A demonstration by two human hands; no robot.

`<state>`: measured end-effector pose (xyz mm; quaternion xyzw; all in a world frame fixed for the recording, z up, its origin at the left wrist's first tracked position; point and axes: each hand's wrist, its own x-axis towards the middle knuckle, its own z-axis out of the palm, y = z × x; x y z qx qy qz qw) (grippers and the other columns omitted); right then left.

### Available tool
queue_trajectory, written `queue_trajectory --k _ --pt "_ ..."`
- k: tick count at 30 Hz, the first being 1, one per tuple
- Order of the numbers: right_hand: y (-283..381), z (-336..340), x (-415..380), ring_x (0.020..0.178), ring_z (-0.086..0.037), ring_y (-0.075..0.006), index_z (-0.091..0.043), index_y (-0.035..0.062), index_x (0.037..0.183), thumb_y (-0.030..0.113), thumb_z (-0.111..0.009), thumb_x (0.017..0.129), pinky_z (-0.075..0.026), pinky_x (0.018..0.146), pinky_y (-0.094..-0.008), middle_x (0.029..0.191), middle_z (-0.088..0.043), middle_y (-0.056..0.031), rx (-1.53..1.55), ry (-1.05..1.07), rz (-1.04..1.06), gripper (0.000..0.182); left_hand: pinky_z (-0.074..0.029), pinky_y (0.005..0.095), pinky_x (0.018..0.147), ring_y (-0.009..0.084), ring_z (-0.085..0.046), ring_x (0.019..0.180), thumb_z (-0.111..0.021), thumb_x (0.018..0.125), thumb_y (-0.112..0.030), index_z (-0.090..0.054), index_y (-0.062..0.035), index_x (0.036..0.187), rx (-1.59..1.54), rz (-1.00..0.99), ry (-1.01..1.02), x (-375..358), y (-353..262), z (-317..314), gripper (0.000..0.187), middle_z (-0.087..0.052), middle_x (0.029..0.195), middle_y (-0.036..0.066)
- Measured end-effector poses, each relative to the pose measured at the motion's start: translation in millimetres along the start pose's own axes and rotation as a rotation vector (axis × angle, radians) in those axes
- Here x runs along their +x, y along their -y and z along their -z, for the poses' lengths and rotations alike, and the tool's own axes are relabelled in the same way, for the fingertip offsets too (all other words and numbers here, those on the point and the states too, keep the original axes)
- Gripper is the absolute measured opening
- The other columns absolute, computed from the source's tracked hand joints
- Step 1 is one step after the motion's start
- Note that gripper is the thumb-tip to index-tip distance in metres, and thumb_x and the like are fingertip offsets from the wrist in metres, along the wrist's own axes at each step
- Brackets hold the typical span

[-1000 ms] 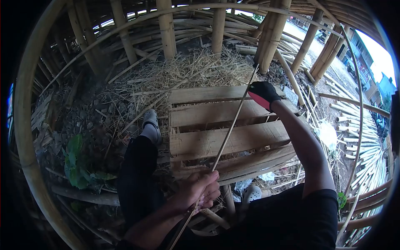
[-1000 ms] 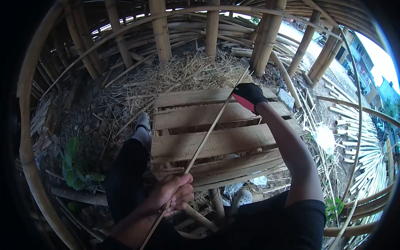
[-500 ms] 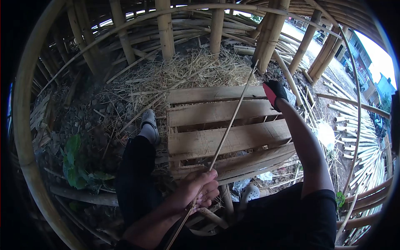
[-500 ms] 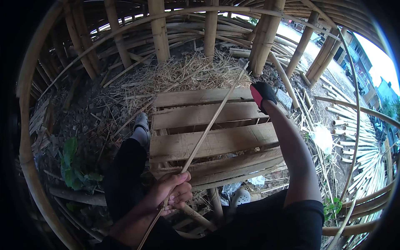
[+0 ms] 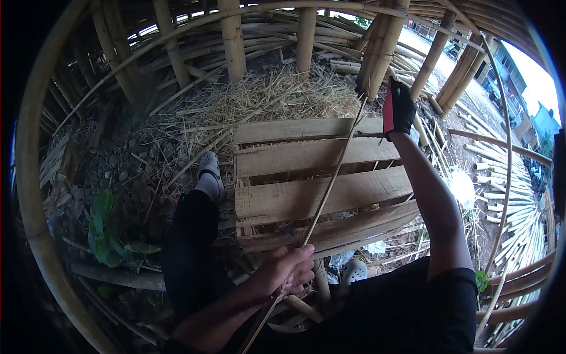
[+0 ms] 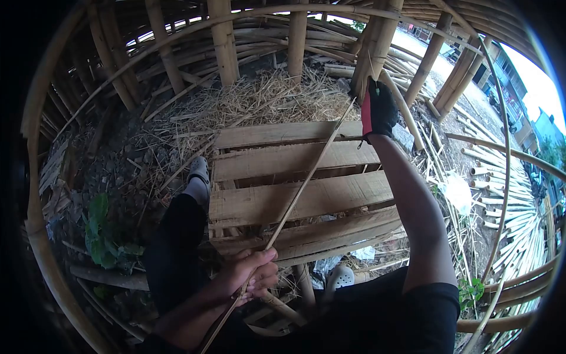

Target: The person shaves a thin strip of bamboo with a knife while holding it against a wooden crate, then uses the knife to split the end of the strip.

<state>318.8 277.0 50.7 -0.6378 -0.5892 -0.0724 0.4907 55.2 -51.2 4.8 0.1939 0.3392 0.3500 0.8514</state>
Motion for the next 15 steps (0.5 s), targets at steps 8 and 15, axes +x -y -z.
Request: queue_trajectory --k 8,15 --pt "36.9 13.6 11.8 0.108 -0.065 -0.0316 -0.069 0.0112 0.118 0.069 -0.057 0.085 -0.049 0.097 -0.0389 0.112 -0.07 -0.0132 -0.086 0.537 0.34 0.067 -0.022 0.0195 0.035 0.0032 -0.031 0.044 -0.05 0.102 -0.028 -0.041 -0.0153 0.075 0.021 -0.012 0.01 2.4 2.1 3.2 0.031 -0.032 0.053 -0.006" --pt "6.4 -11.8 -8.2 0.105 -0.066 -0.0292 -0.073 0.0136 0.102 0.064 -0.054 0.088 -0.052 0.091 -0.0436 0.109 -0.071 -0.0103 -0.659 0.874 0.507 0.055 -0.023 0.0194 0.034 0.0033 -0.031 0.044 -0.05 0.102 -0.028 -0.042 -0.0147 0.077 0.011 -0.024 0.021 4.8 4.4 9.0 0.03 -0.032 0.053 -0.005"
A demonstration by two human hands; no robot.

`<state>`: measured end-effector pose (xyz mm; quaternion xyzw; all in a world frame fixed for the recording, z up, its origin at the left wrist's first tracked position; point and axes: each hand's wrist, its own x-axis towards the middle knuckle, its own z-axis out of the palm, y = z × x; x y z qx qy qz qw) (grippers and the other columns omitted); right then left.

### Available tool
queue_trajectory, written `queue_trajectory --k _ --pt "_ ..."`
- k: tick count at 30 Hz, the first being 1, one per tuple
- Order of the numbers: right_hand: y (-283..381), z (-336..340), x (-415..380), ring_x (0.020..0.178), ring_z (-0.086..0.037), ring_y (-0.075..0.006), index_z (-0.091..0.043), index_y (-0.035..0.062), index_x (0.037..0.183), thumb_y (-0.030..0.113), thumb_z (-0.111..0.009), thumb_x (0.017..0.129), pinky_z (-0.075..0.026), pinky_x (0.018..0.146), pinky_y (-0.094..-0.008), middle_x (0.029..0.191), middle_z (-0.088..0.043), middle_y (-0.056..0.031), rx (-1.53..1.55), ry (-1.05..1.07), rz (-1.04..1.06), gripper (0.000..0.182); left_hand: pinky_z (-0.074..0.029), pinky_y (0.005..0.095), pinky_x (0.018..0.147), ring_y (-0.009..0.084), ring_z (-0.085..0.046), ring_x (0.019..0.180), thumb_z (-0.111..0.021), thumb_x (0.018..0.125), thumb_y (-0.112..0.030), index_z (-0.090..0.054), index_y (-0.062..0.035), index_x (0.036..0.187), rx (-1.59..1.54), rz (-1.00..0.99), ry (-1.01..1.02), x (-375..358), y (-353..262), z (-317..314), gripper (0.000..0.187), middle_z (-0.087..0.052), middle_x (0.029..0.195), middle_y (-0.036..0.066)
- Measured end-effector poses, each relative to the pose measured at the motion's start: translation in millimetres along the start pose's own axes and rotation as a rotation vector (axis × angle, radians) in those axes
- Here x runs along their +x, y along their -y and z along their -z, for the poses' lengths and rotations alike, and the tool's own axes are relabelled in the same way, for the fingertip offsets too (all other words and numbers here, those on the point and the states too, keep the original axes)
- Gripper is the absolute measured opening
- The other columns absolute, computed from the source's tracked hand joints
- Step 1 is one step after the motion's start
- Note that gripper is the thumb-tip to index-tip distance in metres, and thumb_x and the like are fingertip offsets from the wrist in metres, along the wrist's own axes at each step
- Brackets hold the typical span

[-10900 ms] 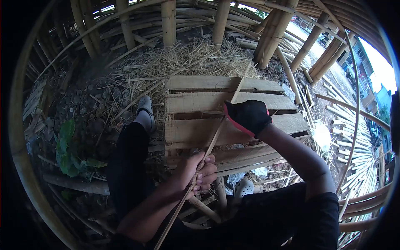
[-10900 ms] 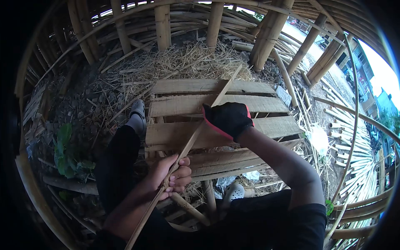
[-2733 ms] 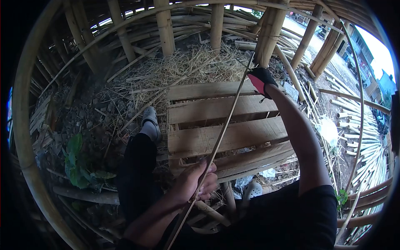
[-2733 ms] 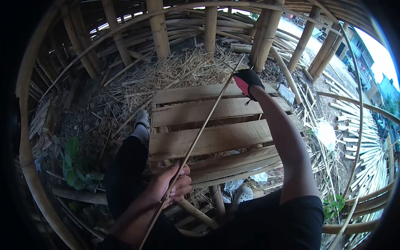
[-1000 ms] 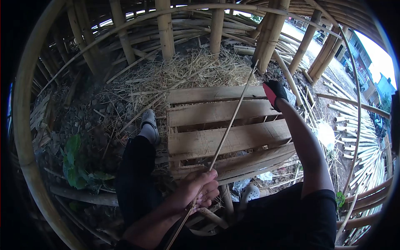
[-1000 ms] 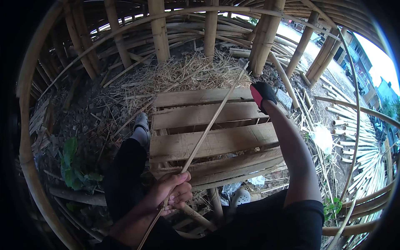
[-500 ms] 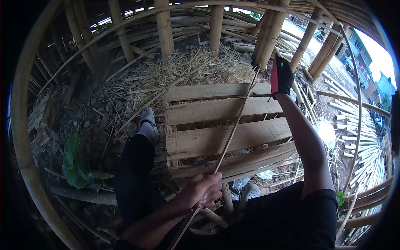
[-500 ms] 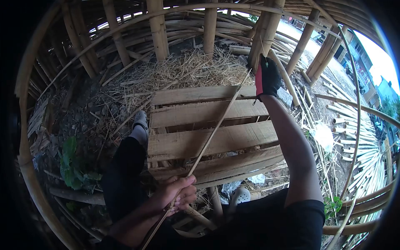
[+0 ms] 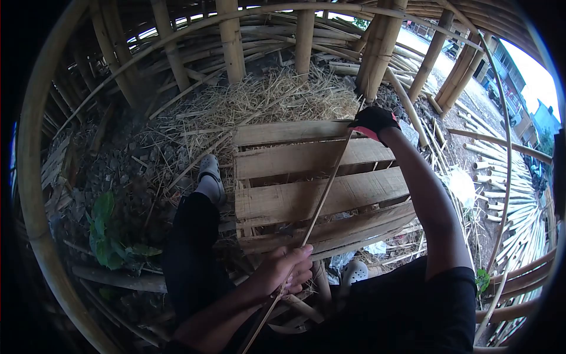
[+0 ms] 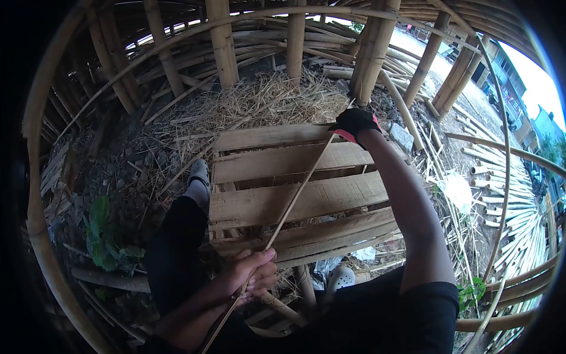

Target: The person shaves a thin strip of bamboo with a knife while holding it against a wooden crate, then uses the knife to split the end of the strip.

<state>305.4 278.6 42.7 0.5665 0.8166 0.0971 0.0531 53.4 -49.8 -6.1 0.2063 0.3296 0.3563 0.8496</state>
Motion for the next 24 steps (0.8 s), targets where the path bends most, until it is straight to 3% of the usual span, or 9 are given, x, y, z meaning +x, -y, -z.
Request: queue_trajectory --k 2,4,8,10,11,13,20,22,24 --pt "-6.8 -3.7 1.9 0.103 -0.067 -0.0302 -0.073 0.0123 0.1 0.062 -0.054 0.088 -0.052 0.089 -0.0436 0.108 -0.071 -0.0119 0.026 0.068 -0.026 0.054 -0.025 0.019 0.033 0.0032 -0.032 0.044 -0.05 0.102 -0.028 -0.043 -0.0143 0.078 0.001 0.009 -0.002 -0.8 -1.5 -0.2 0.029 -0.033 0.053 -0.005" --pt "-17.8 -16.8 11.8 0.101 -0.067 -0.0329 -0.074 0.0098 0.098 0.056 -0.055 0.09 -0.051 0.088 -0.0432 0.104 -0.071 -0.0157 0.35 0.188 -0.033 0.051 -0.025 0.0188 0.033 0.0032 -0.032 0.044 -0.05 0.102 -0.028 -0.043 -0.0142 0.078 -0.001 0.014 0.004 -0.4 -1.7 0.3 0.029 -0.033 0.053 -0.005" --pt "-23.2 -35.8 12.5 0.099 -0.066 -0.0349 -0.073 0.0083 0.101 0.054 -0.055 0.089 -0.051 0.087 -0.043 0.102 -0.07 -0.0184 0.38 0.048 0.069 0.05 -0.025 0.0188 0.033 0.0033 -0.032 0.044 -0.05 0.103 -0.028 -0.044 -0.0141 0.079 -0.03 0.02 0.014 -1.1 -2.0 -0.2 0.028 -0.033 0.053 -0.005" --pt "-21.4 -46.3 14.4 0.076 -0.065 -0.0233 -0.071 0.005 0.096 0.043 -0.061 0.091 -0.052 0.073 -0.0375 0.086 -0.069 -0.0146 0.613 -0.019 0.038 0.04 -0.025 0.0187 0.033 0.0033 -0.032 0.044 -0.05 0.103 -0.028 -0.044 -0.0142 0.079 -0.028 0.021 0.008 -0.7 -1.4 -0.5 0.028 -0.033 0.053 -0.005" --pt "-23.0 -49.1 16.2 0.076 -0.065 -0.0233 -0.071 0.005 0.096 0.043 -0.061 0.091 -0.052 0.073 -0.0375 0.086 -0.069 -0.0146 0.614 -0.02 0.039 0.04 -0.025 0.0186 0.033 0.0032 -0.032 0.044 -0.049 0.103 -0.028 -0.044 -0.0142 0.08 -0.026 0.02 0.001 -0.5 -1.3 -0.3 0.027 -0.033 0.053 -0.005" --pt "-17.9 -44.5 15.0 0.097 -0.067 -0.0367 -0.071 0.0064 0.102 0.047 -0.057 0.088 -0.05 0.087 -0.0433 0.101 -0.07 -0.0195 0.43 -0.02 0.044 0.046 -0.025 0.0186 0.033 0.0033 -0.032 0.044 -0.05 0.103 -0.028 -0.044 -0.0141 0.081 -0.021 0.019 0.007 0.1 -0.7 1.5 0.027 -0.033 0.053 -0.005" --pt "-23.9 -56.6 26.1 0.096 -0.067 -0.0368 -0.073 0.0058 0.097 0.044 -0.057 0.085 -0.051 0.087 -0.0441 0.1 -0.071 -0.0199 0.529 0.117 -0.071 0.043 -0.025 0.0192 0.034 0.0036 -0.032 0.044 -0.052 0.101 -0.028 -0.045 -0.0142 0.082 0.001 0.03 0.014 0.5 -1.5 1.4 0.026 -0.034 0.053 -0.005" --pt "-25.8 -61.4 27.4 0.082 -0.066 -0.0337 -0.069 0.0032 0.089 0.037 -0.062 0.086 -0.051 0.077 -0.0408 0.087 -0.069 -0.0203 0.482 -0.057 0.044 0.035 -0.025 0.0193 0.034 0.0037 -0.032 0.044 -0.052 0.101 -0.028 -0.045 -0.0142 0.081 0.001 0.028 0.009 -0.3 -3.5 0.1 0.025 -0.034 0.053 -0.005" --pt "-26.8 -61.1 27.2 0.084 -0.066 -0.0352 -0.07 0.0037 0.088 0.037 -0.062 0.085 -0.052 0.078 -0.0412 0.088 -0.069 -0.0203 0.404 -0.08 0.043 0.035 -0.025 0.0194 0.034 0.0039 -0.032 0.044 -0.053 0.101 -0.028 -0.045 -0.0143 0.081 -0.001 0.029 0.002 -1.0 -3.8 0.4 0.025 -0.034 0.053 -0.005"
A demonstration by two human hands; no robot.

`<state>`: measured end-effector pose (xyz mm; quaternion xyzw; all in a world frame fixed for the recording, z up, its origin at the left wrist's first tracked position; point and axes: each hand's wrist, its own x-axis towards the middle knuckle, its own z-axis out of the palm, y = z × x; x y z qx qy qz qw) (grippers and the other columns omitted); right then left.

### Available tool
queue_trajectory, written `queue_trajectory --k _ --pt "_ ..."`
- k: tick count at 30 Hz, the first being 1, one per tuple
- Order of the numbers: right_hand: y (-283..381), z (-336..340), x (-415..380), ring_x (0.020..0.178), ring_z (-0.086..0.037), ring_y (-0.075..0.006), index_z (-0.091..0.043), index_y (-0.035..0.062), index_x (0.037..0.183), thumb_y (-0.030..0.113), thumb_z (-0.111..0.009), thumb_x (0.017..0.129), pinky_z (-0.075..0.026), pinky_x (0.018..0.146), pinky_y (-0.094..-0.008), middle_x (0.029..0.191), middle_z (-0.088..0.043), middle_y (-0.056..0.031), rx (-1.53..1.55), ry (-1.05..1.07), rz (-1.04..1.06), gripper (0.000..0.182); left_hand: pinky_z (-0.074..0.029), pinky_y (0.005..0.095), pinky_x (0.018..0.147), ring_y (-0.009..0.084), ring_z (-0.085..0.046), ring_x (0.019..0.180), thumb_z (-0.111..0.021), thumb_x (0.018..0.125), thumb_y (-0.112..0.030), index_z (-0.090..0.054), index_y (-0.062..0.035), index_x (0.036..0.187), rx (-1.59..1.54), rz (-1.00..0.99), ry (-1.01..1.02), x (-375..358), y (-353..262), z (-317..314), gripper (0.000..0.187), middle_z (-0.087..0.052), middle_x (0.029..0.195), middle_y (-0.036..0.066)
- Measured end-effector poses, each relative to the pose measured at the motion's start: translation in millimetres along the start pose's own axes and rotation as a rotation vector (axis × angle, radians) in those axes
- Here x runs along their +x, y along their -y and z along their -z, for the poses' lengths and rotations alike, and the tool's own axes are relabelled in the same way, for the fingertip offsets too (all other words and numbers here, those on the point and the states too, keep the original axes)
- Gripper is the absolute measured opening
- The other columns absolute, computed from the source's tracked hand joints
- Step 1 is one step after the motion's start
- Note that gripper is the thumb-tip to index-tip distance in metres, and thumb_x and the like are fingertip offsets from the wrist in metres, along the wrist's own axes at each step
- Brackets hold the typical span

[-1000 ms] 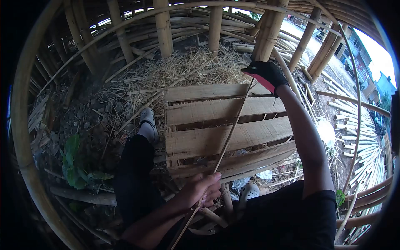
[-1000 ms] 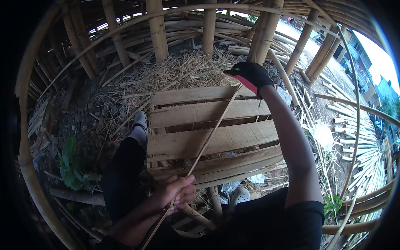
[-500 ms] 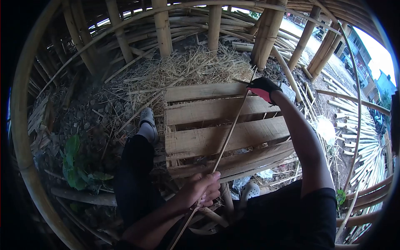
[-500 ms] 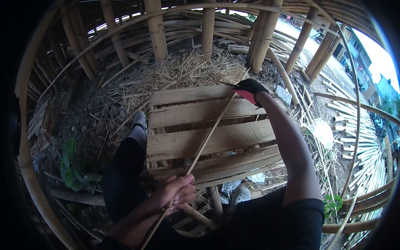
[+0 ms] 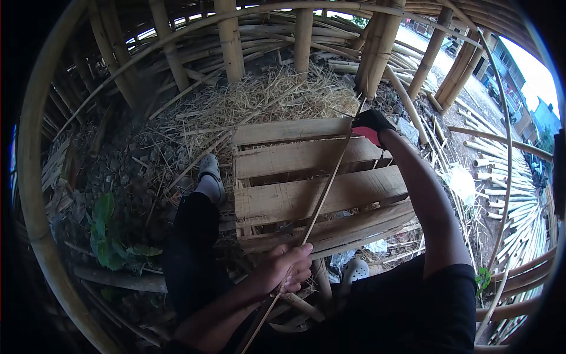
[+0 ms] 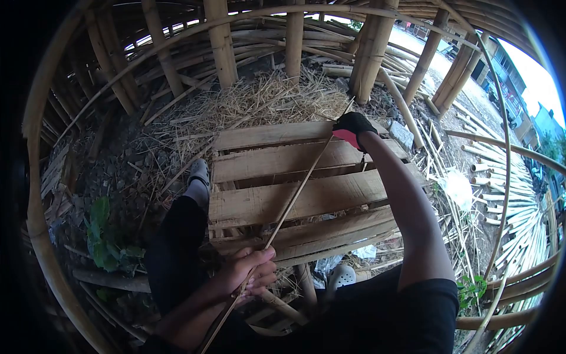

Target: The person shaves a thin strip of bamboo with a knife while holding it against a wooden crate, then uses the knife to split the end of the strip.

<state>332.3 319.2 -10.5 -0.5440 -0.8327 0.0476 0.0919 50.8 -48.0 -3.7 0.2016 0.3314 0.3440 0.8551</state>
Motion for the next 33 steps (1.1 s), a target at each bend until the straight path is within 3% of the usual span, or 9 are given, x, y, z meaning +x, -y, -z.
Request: queue_trajectory --k 8,11,13,14,17,20,23,29,33 --pt "19.2 9.3 -12.1 0.086 -0.068 -0.0377 -0.074 0.0087 0.089 0.036 -0.058 0.082 -0.054 0.077 -0.0478 0.089 -0.071 -0.0182 -0.337 -0.125 -0.099 0.032 -0.023 0.0202 0.034 0.0043 -0.032 0.043 -0.051 0.102 -0.028 -0.044 -0.0134 0.083 -0.026 0.009 -0.027 -1.3 1.7 -3.0 0.025 -0.033 0.053 -0.005" --pt "0.1 8.4 -5.4 0.073 -0.068 -0.0304 -0.071 0.0068 0.085 0.036 -0.061 0.086 -0.052 0.066 -0.0441 0.077 -0.07 -0.0134 -0.306 -0.307 -0.184 0.031 -0.022 0.0205 0.034 0.0043 -0.031 0.043 -0.05 0.103 -0.028 -0.044 -0.0127 0.083 -0.036 0.004 -0.006 -0.9 3.7 1.6 0.025 -0.032 0.052 -0.005" --pt "-9.0 19.7 -8.8 0.062 -0.06 -0.0174 -0.067 0.0073 0.078 0.039 -0.065 0.089 -0.047 0.057 -0.035 0.066 -0.062 -0.0047 0.442 -0.146 -0.275 0.033 -0.022 0.0205 0.034 0.0042 -0.031 0.043 -0.049 0.103 -0.029 -0.044 -0.0124 0.083 -0.038 0.005 -0.012 -1.7 3.2 0.9 0.026 -0.032 0.052 -0.005" --pt "19.1 45.2 -31.7 0.059 -0.05 -0.0076 -0.072 0.0051 0.091 0.04 -0.071 0.088 -0.042 0.055 -0.0289 0.065 -0.056 0.0016 0.766 0.001 -0.33 0.035 -0.022 0.0205 0.034 0.0041 -0.031 0.043 -0.049 0.103 -0.029 -0.044 -0.0121 0.084 -0.039 0.006 -0.018 -1.9 2.8 0.4 0.026 -0.032 0.052 -0.004" --pt "18.4 68.0 -43.2 0.056 -0.044 -0.0061 -0.066 0.0092 0.081 0.042 -0.066 0.093 -0.036 0.053 -0.0259 0.062 -0.049 0.0037 0.765 0.366 -0.084 0.035 -0.022 0.0206 0.033 0.0042 -0.031 0.043 -0.049 0.103 -0.029 -0.045 -0.0122 0.083 -0.045 0.007 -0.022 -1.5 2.0 -1.0 0.026 -0.032 0.052 -0.005" --pt "39.4 90.6 -61.6 0.052 -0.039 -0.0062 -0.062 0.0082 0.079 0.042 -0.063 0.096 -0.033 0.051 -0.0254 0.06 -0.043 0.0058 0.69 0.48 0.119 0.038 -0.022 0.0205 0.033 0.0044 -0.031 0.043 -0.049 0.103 -0.029 -0.045 -0.0121 0.083 -0.042 0.006 -0.058 -0.8 1.4 -4.0 0.026 -0.032 0.052 -0.005" --pt "51.4 85.1 -41.0 0.048 -0.037 -0.0046 -0.065 0.009 0.094 0.041 -0.059 0.099 -0.029 0.046 -0.0244 0.06 -0.042 0.0077 0.971 -0.09 -0.202 0.033 -0.022 0.0206 0.033 0.0045 -0.031 0.043 -0.05 0.103 -0.028 -0.045 -0.0117 0.083 -0.048 -0.002 -0.024 0.4 3.6 -1.9 0.026 -0.033 0.052 -0.005" --pt "25.0 71.3 -24.1 0.054 -0.04 -0.0038 -0.059 0.0099 0.127 0.04 -0.065 0.094 -0.03 0.048 -0.0205 0.065 -0.045 0.0068 1.141 -0.139 -0.177 0.045 -0.023 0.0205 0.033 0.0043 -0.032 0.043 -0.049 0.103 -0.028 -0.045 -0.012 0.083 -0.051 -0.006 -0.016 1.5 3.8 -0.5 0.026 -0.033 0.053 -0.005" --pt "34.7 69.3 -31.4 0.055 -0.039 -0.0029 -0.061 0.0113 0.123 0.037 -0.063 0.095 -0.031 0.049 -0.0208 0.068 -0.047 0.0068 0.978 -0.287 -0.096 0.038 -0.023 0.0201 0.033 0.0043 -0.032 0.043 -0.049 0.103 -0.028 -0.045 -0.0122 0.082 -0.039 -0.004 -0.025 1.2 3.7 -0.7 0.027 -0.033 0.052 -0.004"
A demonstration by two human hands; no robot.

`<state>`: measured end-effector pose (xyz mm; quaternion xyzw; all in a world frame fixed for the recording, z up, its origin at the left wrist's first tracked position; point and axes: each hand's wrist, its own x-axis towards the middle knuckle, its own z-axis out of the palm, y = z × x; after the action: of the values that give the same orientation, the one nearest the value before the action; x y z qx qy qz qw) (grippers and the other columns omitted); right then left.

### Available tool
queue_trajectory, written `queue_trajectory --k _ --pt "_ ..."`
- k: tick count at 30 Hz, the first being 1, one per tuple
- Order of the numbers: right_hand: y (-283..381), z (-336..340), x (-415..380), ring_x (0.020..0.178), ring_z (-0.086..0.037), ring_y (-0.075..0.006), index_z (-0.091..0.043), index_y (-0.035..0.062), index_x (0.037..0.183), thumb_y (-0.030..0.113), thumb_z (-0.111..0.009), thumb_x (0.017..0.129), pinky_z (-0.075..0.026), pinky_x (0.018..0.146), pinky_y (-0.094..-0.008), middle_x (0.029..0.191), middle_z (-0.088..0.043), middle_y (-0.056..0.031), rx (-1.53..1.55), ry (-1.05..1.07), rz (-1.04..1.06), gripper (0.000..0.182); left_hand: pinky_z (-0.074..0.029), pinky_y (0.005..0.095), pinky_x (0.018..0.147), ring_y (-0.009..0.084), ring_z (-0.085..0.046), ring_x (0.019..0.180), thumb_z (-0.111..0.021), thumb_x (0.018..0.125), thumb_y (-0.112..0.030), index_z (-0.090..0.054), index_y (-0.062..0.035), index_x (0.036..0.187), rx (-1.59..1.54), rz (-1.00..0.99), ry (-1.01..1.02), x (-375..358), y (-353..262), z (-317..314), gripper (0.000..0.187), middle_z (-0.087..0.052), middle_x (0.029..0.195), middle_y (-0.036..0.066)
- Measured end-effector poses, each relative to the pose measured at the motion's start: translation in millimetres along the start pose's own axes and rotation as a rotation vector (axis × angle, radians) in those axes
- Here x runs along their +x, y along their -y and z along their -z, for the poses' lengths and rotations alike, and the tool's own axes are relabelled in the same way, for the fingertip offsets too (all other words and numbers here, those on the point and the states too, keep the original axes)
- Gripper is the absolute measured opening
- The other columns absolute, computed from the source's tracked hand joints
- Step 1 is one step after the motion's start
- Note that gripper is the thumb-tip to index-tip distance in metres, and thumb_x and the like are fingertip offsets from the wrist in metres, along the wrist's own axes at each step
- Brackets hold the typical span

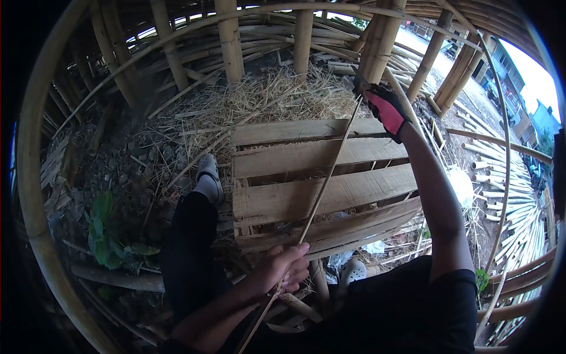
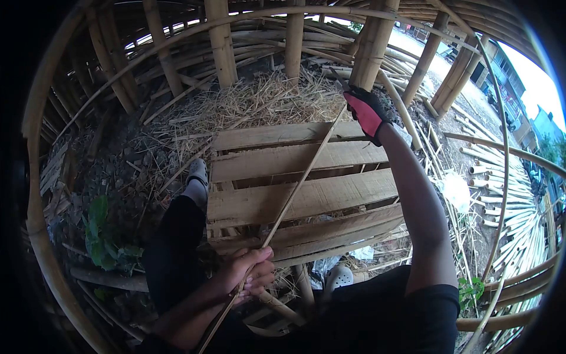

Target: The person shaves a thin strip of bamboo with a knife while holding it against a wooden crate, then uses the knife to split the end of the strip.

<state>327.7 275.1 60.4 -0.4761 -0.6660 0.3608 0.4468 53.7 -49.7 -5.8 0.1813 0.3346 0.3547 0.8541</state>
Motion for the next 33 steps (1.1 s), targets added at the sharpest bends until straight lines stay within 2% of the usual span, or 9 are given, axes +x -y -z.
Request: queue_trajectory --k 2,5,6,8,14,21,24,30,33 --pt "4.3 -0.2 -1.9 0.061 -0.051 -0.009 -0.061 0.0092 0.125 0.034 -0.058 0.097 -0.043 0.057 -0.0261 0.076 -0.059 -0.0005 -0.226 0.131 -0.12 0.038 -0.023 0.02 0.032 0.0042 -0.032 0.043 -0.049 0.103 -0.028 -0.044 -0.0122 0.082 -0.005 -0.003 0.032 0.4 0.5 0.6 0.027 -0.034 0.052 -0.004" --pt "-1.4 -9.9 -4.2 0.096 -0.066 -0.0217 -0.064 0.0145 0.125 0.037 -0.051 0.099 -0.053 0.084 -0.0342 0.113 -0.069 -0.0107 -0.959 0.272 0.22 0.036 -0.023 0.0198 0.032 0.0042 -0.032 0.043 -0.049 0.103 -0.029 -0.044 -0.0123 0.081 0.011 -0.001 0.016 0.4 0.5 -0.3 0.028 -0.033 0.052 -0.004" --pt "0.5 -15.4 -5.7 0.096 -0.066 -0.0217 -0.064 0.0145 0.125 0.037 -0.051 0.099 -0.053 0.084 -0.0342 0.113 -0.069 -0.0107 -0.959 0.273 0.22 0.036 -0.023 0.0198 0.032 0.0042 -0.032 0.043 -0.049 0.103 -0.029 -0.044 -0.0123 0.081 0.01 -0.001 0.016 0.4 0.2 -0.2 0.028 -0.033 0.052 -0.004" --pt "1.8 -27.1 -11.6 0.092 -0.067 -0.0271 -0.059 0.0222 0.13 0.023 -0.052 0.097 -0.056 0.079 -0.0384 0.103 -0.067 -0.0082 -1.458 0.424 0.596 0.033 -0.024 0.0196 0.032 0.0042 -0.032 0.042 -0.049 0.103 -0.029 -0.043 -0.0126 0.08 0.031 -0.017 0.022 0.4 -0.9 0.2 0.029 -0.033 0.052 -0.004" --pt "-6.5 -42.0 -18.1 0.085 -0.067 -0.0261 -0.063 0.0253 0.125 0.023 -0.054 0.096 -0.056 0.071 -0.0398 0.089 -0.064 -0.0071 -1.523 0.411 0.965 0.03 -0.023 0.0197 0.032 0.0042 -0.032 0.042 -0.049 0.103 -0.029 -0.042 -0.0127 0.081 0.043 -0.006 0.013 0.5 -0.7 1.5 0.028 -0.033 0.052 -0.004" --pt "-0.7 -39.3 -17.4 0.087 -0.068 -0.0262 -0.062 0.0258 0.127 0.022 -0.048 0.098 -0.055 0.071 -0.0412 0.098 -0.068 -0.0076 -1.577 0.229 0.462 0.032 -0.027 0.0205 0.036 0.0029 -0.032 0.045 -0.049 0.103 -0.03 -0.04 -0.0148 0.078 0.082 -0.015 0.023 -0.4 -0.2 3.1 0.031 -0.032 0.055 -0.006" --pt "-2.6 -48.7 -18.1 0.091 -0.067 -0.0255 -0.058 0.0276 0.132 0.018 -0.048 0.097 -0.056 0.072 -0.0413 0.099 -0.066 -0.008 -1.355 0.182 0.626 0.037 -0.026 0.0203 0.036 0.0026 -0.033 0.045 -0.05 0.102 -0.03 -0.04 -0.015 0.079 0.081 -0.003 0.042 0.3 -0.6 6.5 0.03 -0.032 0.055 -0.007" --pt "1.1 -71.2 -22.3 0.09 -0.066 -0.0258 -0.054 0.0301 0.136 0.014 -0.05 0.096 -0.056 0.076 -0.0412 0.097 -0.064 -0.0072 -1.49 0.427 0.852 0.044 -0.026 0.0199 0.037 0.0027 -0.033 0.046 -0.051 0.102 -0.031 -0.04 -0.0152 0.081 0.079 -0.012 0.045 -0.7 -1.7 3.0 0.028 -0.033 0.056 -0.007" --pt "-18.2 -75.5 -13.7 0.088 -0.066 -0.0261 -0.062 0.0274 0.124 0.017 -0.053 0.094 -0.055 0.076 -0.0423 0.092 -0.066 -0.0061 -1.543 0.359 0.83 0.033 -0.026 0.02 0.038 0.0028 -0.033 0.046 -0.05 0.102 -0.03 -0.041 -0.0154 0.08 0.084 -0.008 0.038 0.3 -0.8 4.5 0.028 -0.033 0.055 -0.007"
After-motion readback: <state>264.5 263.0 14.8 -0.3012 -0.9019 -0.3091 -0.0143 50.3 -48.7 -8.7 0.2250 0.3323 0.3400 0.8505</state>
